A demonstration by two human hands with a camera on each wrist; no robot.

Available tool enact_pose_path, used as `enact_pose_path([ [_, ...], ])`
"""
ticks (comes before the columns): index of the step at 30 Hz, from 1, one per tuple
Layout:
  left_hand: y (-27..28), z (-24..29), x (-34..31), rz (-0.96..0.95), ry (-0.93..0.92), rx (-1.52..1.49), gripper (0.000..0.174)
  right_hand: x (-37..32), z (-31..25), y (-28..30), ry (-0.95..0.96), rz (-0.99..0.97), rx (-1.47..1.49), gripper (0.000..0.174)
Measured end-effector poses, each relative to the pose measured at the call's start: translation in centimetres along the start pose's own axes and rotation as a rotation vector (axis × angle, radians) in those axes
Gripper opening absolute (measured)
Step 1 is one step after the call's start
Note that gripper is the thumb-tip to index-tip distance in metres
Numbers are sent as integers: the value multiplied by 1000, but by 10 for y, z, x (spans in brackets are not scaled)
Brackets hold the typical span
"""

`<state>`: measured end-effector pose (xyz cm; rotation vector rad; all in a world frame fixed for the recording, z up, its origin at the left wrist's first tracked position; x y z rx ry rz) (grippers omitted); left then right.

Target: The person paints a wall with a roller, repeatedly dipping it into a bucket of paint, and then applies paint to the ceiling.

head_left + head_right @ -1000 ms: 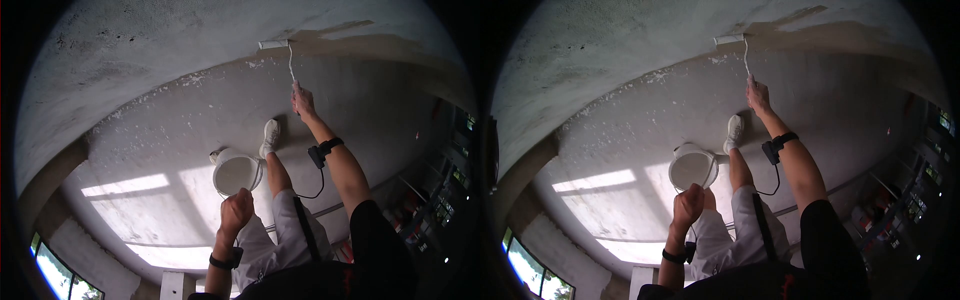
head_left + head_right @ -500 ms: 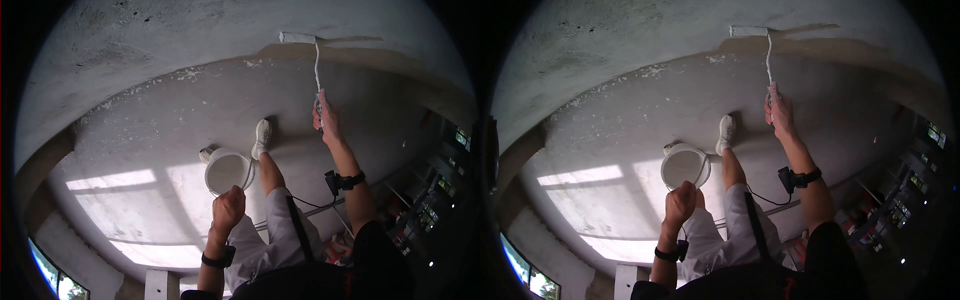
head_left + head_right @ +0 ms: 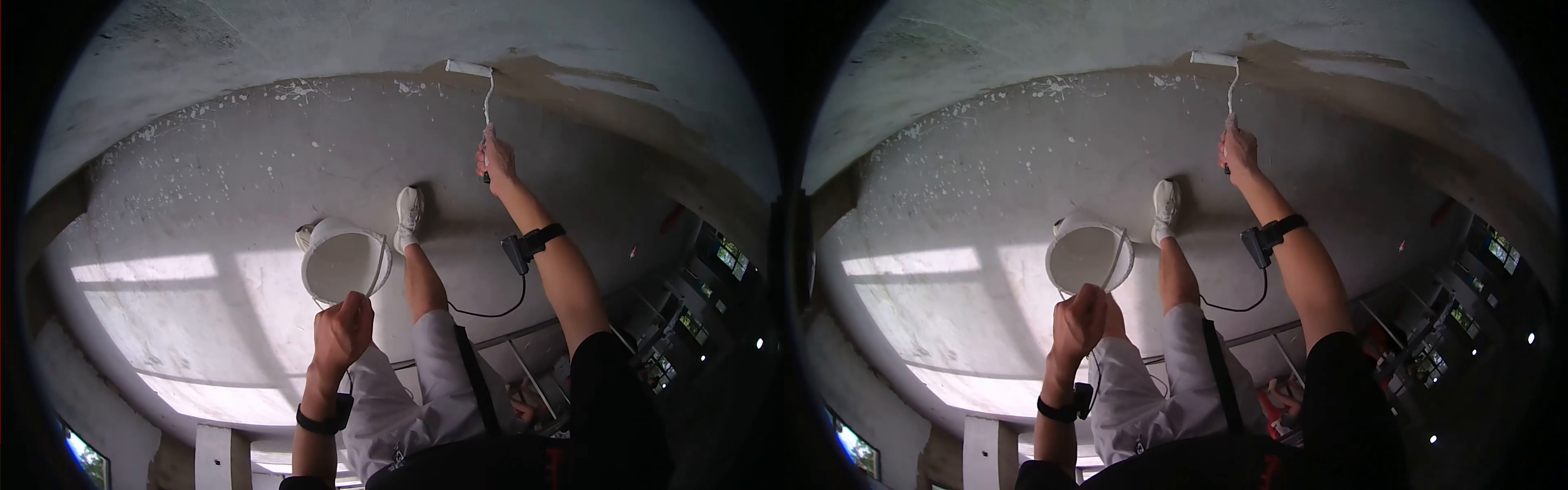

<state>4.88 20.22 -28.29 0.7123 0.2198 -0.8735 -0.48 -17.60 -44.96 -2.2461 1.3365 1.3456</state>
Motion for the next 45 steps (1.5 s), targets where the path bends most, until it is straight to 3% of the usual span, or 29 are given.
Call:
enact_pose_path([
  [6,-3,4,1,7,-9,24,11,-100,-44,49,84,-106,2,49],
  [10,-9,-1,1,13,2,32,12,-118,-58,54,45,-211,34,49],
  [12,-17,-15,4,-45,181,-50,9,-96,-44,41,12,-235,46,49],
  [22,-27,-28,17,76,238,-194,16,58,49,-41,-52,-60,3,49],
  [28,-29,-27,21,181,162,-237,12,40,42,-19,-5,-124,29,50],
  [37,-30,-23,19,214,175,-273,10,-111,-62,62,109,-202,43,49],
  [42,-40,-29,18,91,194,-243,7,-91,-56,59,32,-139,-39,50],
  [45,-42,-26,19,109,55,-139,7,-41,-26,30,39,-174,-102,47],
])
Point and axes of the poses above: each hand's wrist, its own x-axis towards the middle knuckle, its own y-axis out of the back of the hand, z = x × y, the point moved 8 cm from there along x, towards the middle knuckle, and after that the axes turned 5 degrees about x, right-handed, at the moved point
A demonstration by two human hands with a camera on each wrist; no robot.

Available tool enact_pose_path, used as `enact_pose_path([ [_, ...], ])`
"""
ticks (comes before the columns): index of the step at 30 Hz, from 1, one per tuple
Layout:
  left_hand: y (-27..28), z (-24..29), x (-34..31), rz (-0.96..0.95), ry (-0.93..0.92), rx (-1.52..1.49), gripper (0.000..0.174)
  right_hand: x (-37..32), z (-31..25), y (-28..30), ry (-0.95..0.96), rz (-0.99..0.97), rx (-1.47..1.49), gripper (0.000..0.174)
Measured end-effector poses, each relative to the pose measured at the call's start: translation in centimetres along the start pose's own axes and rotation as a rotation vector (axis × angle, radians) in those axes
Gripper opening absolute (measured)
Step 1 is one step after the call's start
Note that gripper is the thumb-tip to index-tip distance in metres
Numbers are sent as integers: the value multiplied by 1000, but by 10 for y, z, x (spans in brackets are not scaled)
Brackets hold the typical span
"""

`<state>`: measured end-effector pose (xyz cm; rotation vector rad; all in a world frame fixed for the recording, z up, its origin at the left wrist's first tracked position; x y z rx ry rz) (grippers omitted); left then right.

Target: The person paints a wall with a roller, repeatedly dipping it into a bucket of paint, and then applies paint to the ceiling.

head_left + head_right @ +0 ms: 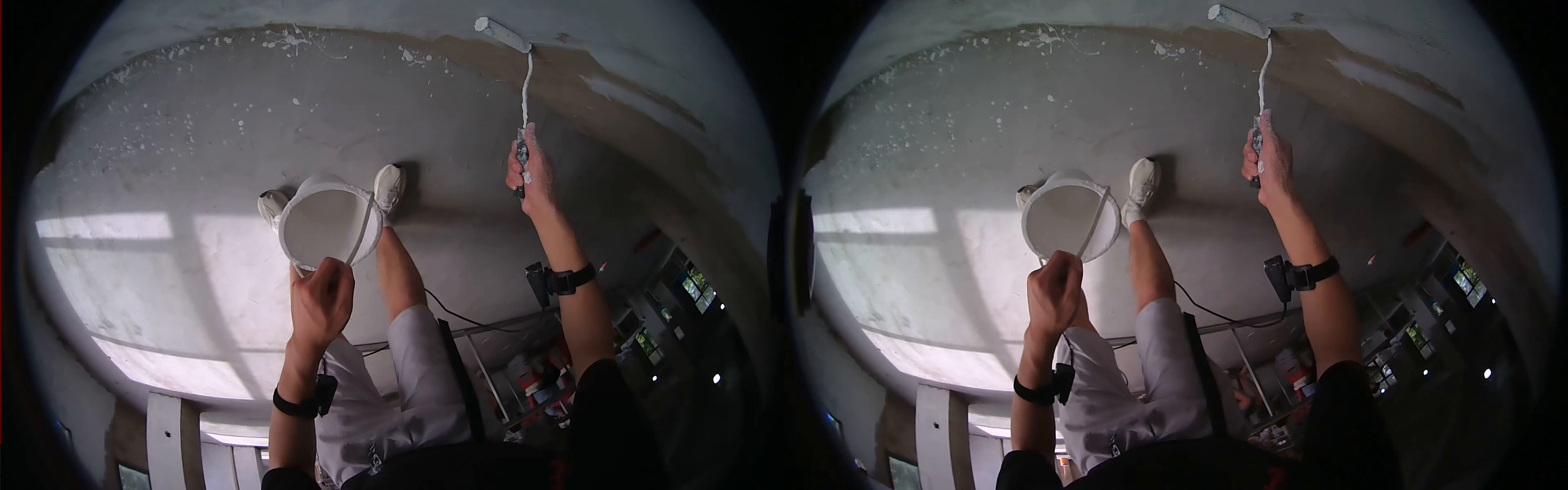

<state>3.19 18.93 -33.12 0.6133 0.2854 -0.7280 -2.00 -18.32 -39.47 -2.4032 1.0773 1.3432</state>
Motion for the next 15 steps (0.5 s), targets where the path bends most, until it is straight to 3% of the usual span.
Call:
enact_pose_path([
  [2,-3,-6,0,-38,93,-60,7,34,22,-22,-39,15,20,48],
  [6,-4,-19,-2,-24,63,-8,7,116,68,-51,-73,100,13,49],
  [7,-3,-24,-6,-44,144,-47,7,130,78,-53,-87,136,6,51],
  [10,-7,-35,-10,39,321,-205,5,159,97,-60,-97,222,-54,51],
  [15,-11,-54,-19,51,311,-227,5,162,113,-57,-96,175,7,51],
])
Point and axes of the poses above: each hand's wrist, its own x-axis towards the middle knuckle, its own y-axis out of the back of the hand, z = x × y, the point moved 8 cm from there along x, towards the middle knuckle, and after that the axes turned 5 degrees about x, right-handed, at the moved point
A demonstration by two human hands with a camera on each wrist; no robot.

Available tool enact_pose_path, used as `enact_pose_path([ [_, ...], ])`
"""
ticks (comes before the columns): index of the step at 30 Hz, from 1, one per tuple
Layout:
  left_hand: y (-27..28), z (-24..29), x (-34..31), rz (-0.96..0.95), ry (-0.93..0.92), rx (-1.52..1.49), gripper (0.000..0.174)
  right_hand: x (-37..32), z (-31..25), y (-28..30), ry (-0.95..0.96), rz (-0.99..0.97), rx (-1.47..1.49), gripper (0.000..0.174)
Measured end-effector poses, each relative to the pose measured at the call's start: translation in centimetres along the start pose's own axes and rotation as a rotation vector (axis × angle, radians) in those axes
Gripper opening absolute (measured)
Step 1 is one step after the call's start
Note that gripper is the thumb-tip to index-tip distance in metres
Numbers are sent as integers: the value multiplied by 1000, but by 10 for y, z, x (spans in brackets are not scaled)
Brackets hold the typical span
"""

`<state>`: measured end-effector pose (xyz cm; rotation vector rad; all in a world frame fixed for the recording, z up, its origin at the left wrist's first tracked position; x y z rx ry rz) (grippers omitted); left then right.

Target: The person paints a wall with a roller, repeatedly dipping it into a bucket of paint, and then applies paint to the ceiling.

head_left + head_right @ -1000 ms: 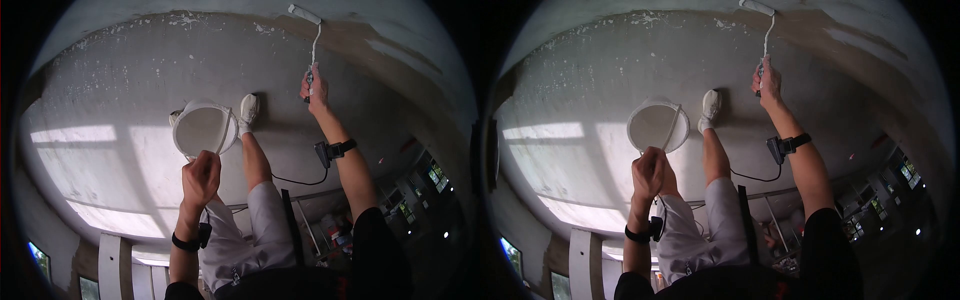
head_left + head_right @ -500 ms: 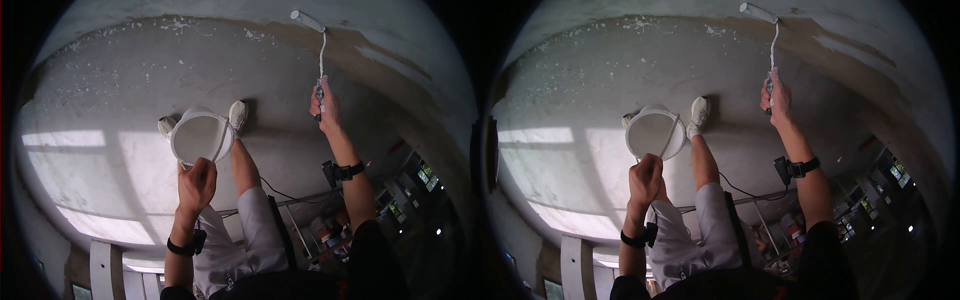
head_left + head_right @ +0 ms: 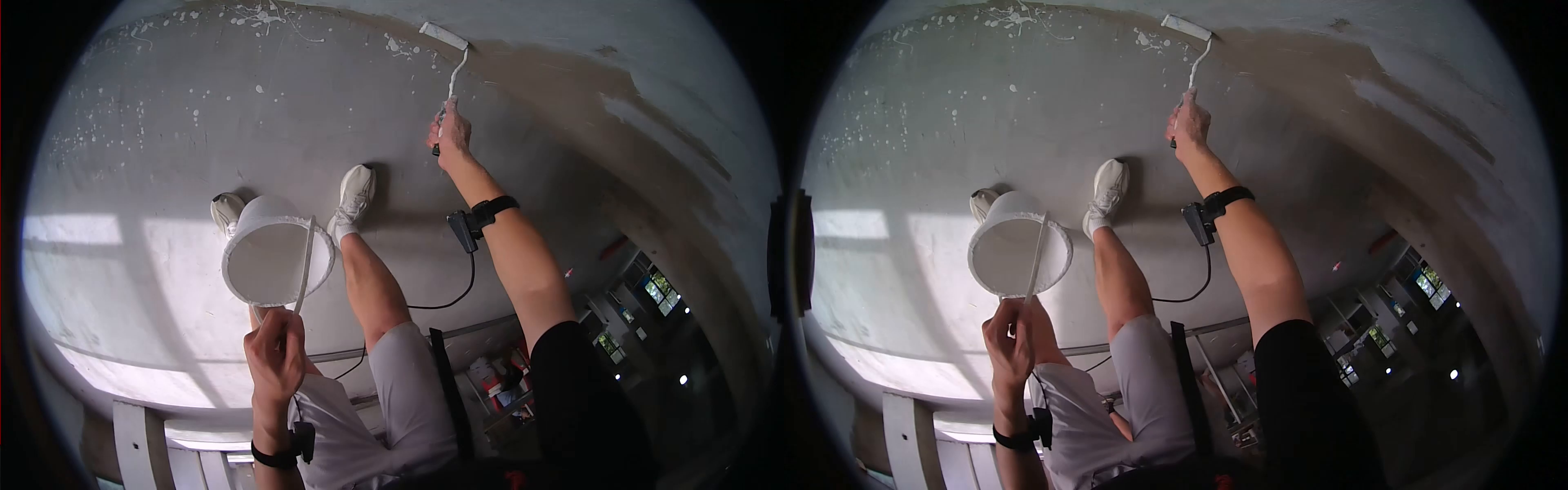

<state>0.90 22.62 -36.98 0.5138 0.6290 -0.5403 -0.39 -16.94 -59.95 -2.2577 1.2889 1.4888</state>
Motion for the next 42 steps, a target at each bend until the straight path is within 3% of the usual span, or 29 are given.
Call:
enact_pose_path([
  [3,-1,-4,2,17,63,-21,7,-37,-22,24,16,-30,25,51],
  [8,1,17,0,56,1,-29,9,-132,-78,77,100,-120,14,53],
  [10,-2,18,-3,22,84,-58,8,-163,-97,97,94,-122,33,53],
  [13,-7,19,-5,27,-18,-3,9,-182,-111,104,89,-111,15,54],
  [16,-12,22,-6,-35,-164,107,14,-165,-101,93,53,-95,-26,54],
  [19,-11,18,-6,-23,-124,102,13,-112,-72,58,53,-136,-63,53],
  [25,-13,6,-5,-25,-77,100,10,0,-25,-3,28,-32,-24,51],
  [29,-14,6,-10,-79,13,90,9,29,-9,-27,-9,3,-14,49],
  [31,-13,9,-11,-21,-68,117,9,24,-13,-17,10,24,-14,49],
  [37,-15,26,-9,-29,-38,107,11,-73,-58,41,52,-77,-26,50],
  [41,-19,43,-10,-16,-176,169,13,-155,-97,83,103,-81,-41,52],
  [42,-21,50,-9,-62,-107,100,13,-173,-107,90,114,-73,-46,52],
])
Point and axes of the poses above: each hand's wrist, its own x-axis towards the middle knuckle, its own y-axis out of the back of the hand, z = x × y, the point moved 8 cm from there along x, towards the middle knuckle, and after that the axes turned 5 degrees about x, right-handed, at the moved point
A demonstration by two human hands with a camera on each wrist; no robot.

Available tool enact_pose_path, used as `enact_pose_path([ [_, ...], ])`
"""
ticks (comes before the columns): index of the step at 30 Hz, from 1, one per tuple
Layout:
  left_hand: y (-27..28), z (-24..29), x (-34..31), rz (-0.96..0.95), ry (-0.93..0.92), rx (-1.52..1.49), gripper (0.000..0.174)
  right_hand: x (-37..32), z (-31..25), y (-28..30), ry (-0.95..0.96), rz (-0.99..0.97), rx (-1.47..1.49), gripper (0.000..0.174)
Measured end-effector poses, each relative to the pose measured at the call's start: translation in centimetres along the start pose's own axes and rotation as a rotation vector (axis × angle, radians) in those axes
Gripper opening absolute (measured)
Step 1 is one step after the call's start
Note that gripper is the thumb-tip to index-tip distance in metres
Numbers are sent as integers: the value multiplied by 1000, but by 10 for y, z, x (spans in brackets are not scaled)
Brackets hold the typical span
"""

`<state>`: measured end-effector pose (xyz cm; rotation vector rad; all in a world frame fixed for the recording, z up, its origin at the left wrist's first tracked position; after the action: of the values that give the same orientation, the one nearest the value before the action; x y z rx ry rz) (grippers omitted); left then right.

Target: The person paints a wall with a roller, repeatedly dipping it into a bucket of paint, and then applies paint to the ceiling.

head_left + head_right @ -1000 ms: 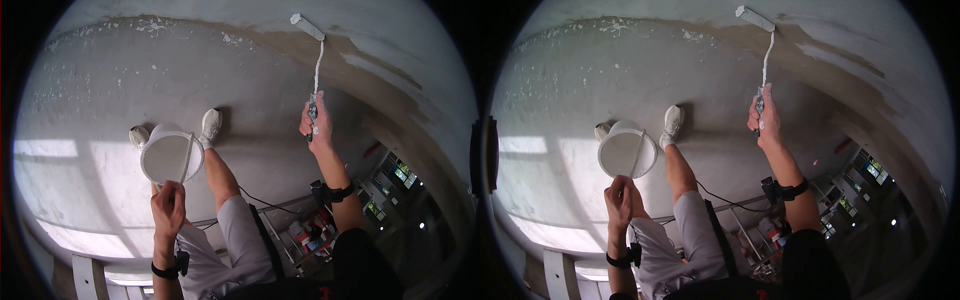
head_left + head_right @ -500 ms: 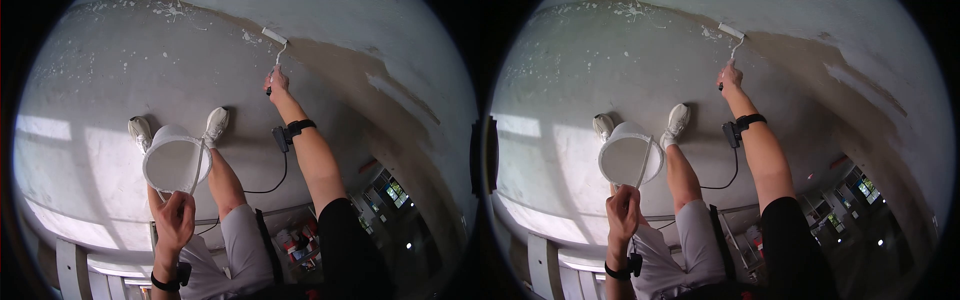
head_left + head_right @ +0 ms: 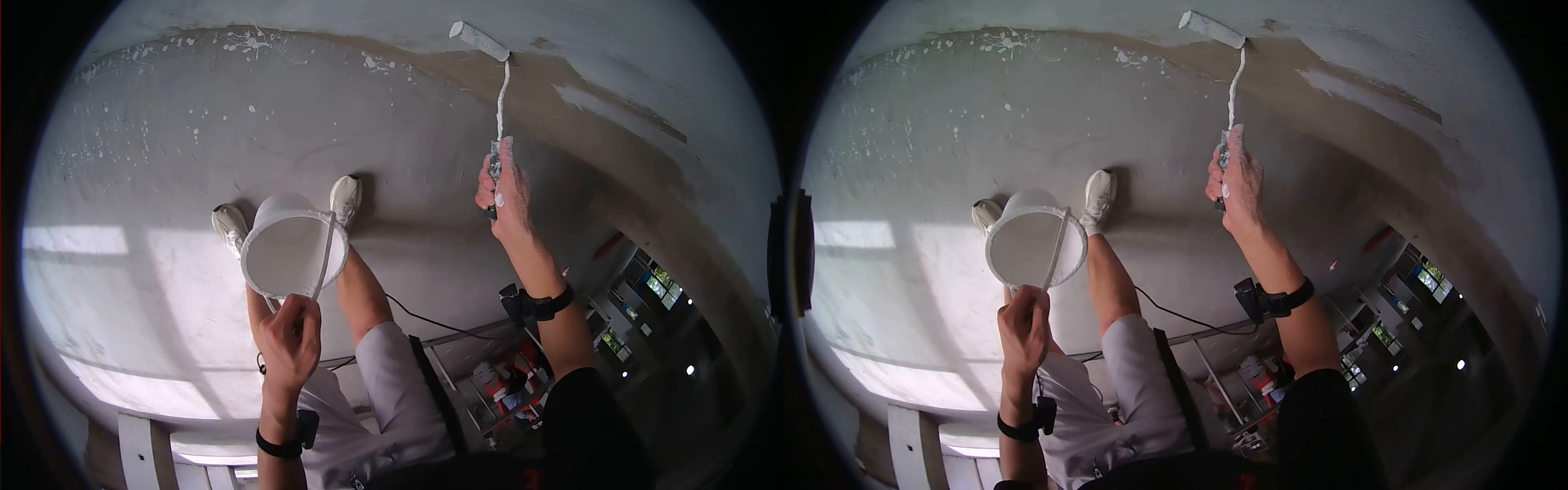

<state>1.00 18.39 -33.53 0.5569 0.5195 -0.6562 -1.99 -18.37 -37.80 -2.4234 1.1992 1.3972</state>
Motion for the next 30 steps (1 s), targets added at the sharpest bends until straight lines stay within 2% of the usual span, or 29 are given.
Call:
enact_pose_path([
  [1,-2,7,1,-43,68,-76,14,-20,-11,4,2,3,10,52],
  [3,2,22,2,-44,77,-109,14,-57,-36,11,35,38,47,53],
  [7,5,37,0,-50,-2,-50,13,-111,-70,30,77,48,86,53],
  [9,12,51,0,34,-166,0,11,-132,-83,40,126,56,96,53],
  [10,12,52,0,26,-162,1,11,-143,-88,45,142,81,134,48],
  [13,10,47,-1,5,-139,46,12,-163,-88,65,165,76,125,48],
  [15,16,57,0,55,-157,94,13,-176,-67,80,178,92,94,46],
  [17,19,58,0,47,-104,10,15,-191,-41,94,156,89,-261,44],
  [18,18,52,1,3,3,-24,18,-193,-23,102,144,72,-243,44],
  [19,14,36,0,-31,118,-116,21,-199,-6,104,223,38,-483,40],
  [20,10,24,1,-23,158,-280,25,-210,12,97,285,-4,-710,37],
  [21,17,29,2,-39,188,-338,25,-222,25,86,224,-36,-669,37],
  [22,25,34,4,11,-3,-292,25,-233,24,63,249,-99,-855,35],
  [23,29,29,6,5,23,-348,24,-243,25,43,291,-171,-1039,33],
  [24,36,30,7,7,4,-272,24,-249,36,33,220,-258,-1020,30],
  [25,41,30,6,15,95,-341,24,-257,47,24,209,-278,-984,30],
  [27,44,29,6,1,155,-364,23,-269,59,8,254,-327,-984,30],
  [30,42,40,3,-2,80,-266,24,-261,79,-14,292,-338,-1039,33],
])
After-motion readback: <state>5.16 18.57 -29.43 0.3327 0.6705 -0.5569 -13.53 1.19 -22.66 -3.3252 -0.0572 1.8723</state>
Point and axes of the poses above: each hand's wrist, its own x-axis towards the middle knuckle, its own y-axis out of the back of the hand, z = x × y, the point moved 8 cm from there along x, towards the middle knuckle, and after that the axes turned 5 degrees about x, right-handed, at the moved point
